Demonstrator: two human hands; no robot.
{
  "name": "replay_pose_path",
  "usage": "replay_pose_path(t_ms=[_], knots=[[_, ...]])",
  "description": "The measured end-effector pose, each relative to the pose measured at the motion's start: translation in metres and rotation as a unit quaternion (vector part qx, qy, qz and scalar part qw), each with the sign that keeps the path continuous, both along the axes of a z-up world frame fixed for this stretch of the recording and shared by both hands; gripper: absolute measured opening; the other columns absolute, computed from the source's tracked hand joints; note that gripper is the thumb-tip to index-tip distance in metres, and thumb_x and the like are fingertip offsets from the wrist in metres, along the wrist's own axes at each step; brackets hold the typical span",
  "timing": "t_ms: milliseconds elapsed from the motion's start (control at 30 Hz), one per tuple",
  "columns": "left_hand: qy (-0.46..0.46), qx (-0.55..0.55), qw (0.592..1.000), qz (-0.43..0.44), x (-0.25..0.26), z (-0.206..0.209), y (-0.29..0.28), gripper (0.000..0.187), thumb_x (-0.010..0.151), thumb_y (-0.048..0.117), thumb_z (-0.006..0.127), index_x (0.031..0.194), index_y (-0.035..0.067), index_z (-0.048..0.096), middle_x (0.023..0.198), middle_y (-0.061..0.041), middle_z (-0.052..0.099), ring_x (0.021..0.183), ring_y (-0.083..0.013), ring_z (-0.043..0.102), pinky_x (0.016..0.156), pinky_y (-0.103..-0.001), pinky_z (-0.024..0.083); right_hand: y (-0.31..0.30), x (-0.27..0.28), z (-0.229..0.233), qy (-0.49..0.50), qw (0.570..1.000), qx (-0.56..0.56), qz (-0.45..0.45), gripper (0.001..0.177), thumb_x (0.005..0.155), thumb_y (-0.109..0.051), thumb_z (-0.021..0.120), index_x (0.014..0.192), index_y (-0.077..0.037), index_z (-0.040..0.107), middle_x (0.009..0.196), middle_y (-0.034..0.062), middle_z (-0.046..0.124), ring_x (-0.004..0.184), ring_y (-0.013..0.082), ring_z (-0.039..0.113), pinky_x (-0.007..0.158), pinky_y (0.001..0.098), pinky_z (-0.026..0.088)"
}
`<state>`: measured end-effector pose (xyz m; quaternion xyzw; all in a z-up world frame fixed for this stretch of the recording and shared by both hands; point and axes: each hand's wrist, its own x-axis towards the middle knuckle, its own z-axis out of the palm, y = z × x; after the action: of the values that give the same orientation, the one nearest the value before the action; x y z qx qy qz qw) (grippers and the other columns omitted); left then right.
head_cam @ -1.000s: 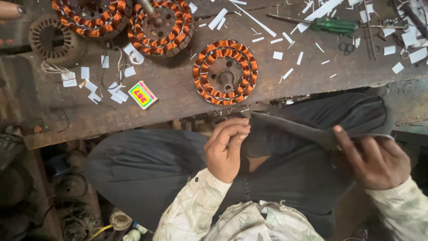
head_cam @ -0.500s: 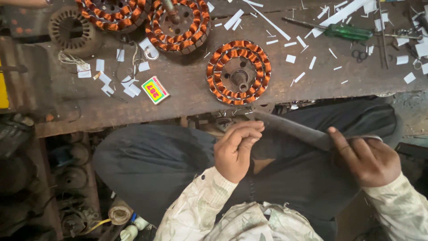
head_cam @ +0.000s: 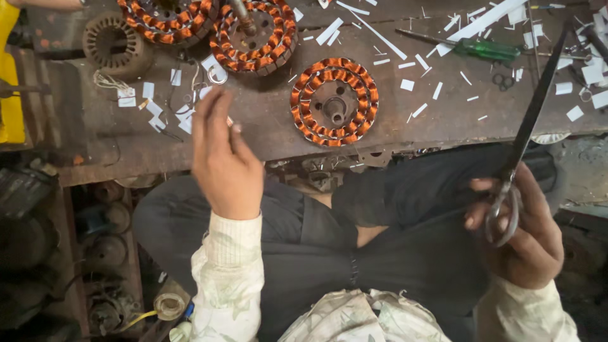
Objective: The person sits cross-legged at a workbench and repairs a motor stator. They use shears to trim copper wire, insert a small metal piece into the stator, and use a lit match to heat the wire ends.
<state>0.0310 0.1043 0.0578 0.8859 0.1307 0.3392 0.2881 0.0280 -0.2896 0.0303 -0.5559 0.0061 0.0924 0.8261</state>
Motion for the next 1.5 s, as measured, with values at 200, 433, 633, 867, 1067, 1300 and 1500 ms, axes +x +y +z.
replay_pose_path(t_ms=[200,433,633,867,1067,1300,1500], knots=[[0.046,0.062,0.992,0.098,-0.022,-0.018,-0.035,0.012,0.1,0.005,0.068,0.113,0.006,0.066,0.133,-0.008,0.063,0.116,-0.0335,0.065,0.1,-0.047,0.047,0.011,-0.024,-0.017,-0.061,0.988,0.134,-0.042,0.059,0.094,-0.004,0.071,0.144,0.0,0.041,0.115,0.0231,0.063,0.08,0.0219,0.068,0.084,0.0394,0.05],[0.069,-0.021,0.995,0.07,-0.014,-0.041,-0.016,0.015,0.096,0.008,0.07,0.108,0.005,0.062,0.134,-0.014,0.06,0.124,-0.0359,0.06,0.104,-0.046,0.049,0.006,-0.035,-0.028,-0.056,0.997,0.034,-0.046,0.075,0.089,-0.027,0.082,0.15,-0.008,0.04,0.105,0.0102,0.061,0.07,0.015,0.056,0.081,0.0362,0.047],[0.175,0.144,0.972,0.066,-0.032,-0.037,-0.033,0.011,0.099,0.014,0.061,0.108,0.017,0.068,0.12,-0.003,0.063,0.111,-0.025,0.062,0.095,-0.042,0.048,-0.03,-0.035,-0.078,-0.021,0.965,0.262,-0.018,0.059,0.112,-0.052,0.059,0.142,-0.003,0.046,0.089,0.0172,0.068,0.06,0.0228,0.063,0.064,0.0354,0.05],[0.002,0.186,0.978,-0.098,-0.014,-0.042,-0.088,0.038,0.098,0.012,0.074,0.134,0.004,0.067,0.099,-0.004,0.064,0.08,-0.0203,0.061,0.069,-0.036,0.045,-0.03,0.014,-0.04,-0.126,0.977,-0.152,-0.082,0.078,0.099,-0.062,0.058,0.136,0.007,0.055,0.096,0.0255,0.067,0.077,0.0384,0.068,0.075,0.0512,0.059],[0.009,0.188,0.981,-0.045,0.007,-0.056,-0.101,0.041,0.096,0.028,0.08,0.13,0.006,0.071,0.078,-0.002,0.054,0.063,-0.0188,0.054,0.058,-0.035,0.041,-0.027,0.01,-0.034,-0.147,0.987,-0.046,-0.038,0.069,0.108,-0.052,0.055,0.133,0.012,0.061,0.098,0.0219,0.066,0.082,0.0305,0.065,0.075,0.0386,0.054],[-0.019,-0.273,0.957,-0.093,-0.003,-0.07,-0.108,0.023,0.109,0.02,0.065,0.128,0.011,0.072,0.09,-0.003,0.07,0.071,-0.0138,0.065,0.069,-0.029,0.052,-0.004,0.021,-0.029,-0.26,0.911,-0.309,-0.082,0.046,0.112,-0.039,0.059,0.126,0.005,0.067,0.104,0.0175,0.066,0.085,0.0246,0.064,0.08,0.0332,0.051],[0.054,-0.743,0.663,-0.078,-0.002,-0.088,-0.118,0.039,0.105,0.024,0.056,0.136,0.004,0.068,0.066,-0.004,0.063,0.043,-0.0075,0.047,0.041,-0.022,0.036,0.02,0.014,-0.033,-0.192,0.921,-0.325,-0.095,0.01,0.103,-0.012,0.071,0.108,-0.004,0.069,0.091,0.0078,0.066,0.075,0.0137,0.063,0.068,0.0237,0.05]])
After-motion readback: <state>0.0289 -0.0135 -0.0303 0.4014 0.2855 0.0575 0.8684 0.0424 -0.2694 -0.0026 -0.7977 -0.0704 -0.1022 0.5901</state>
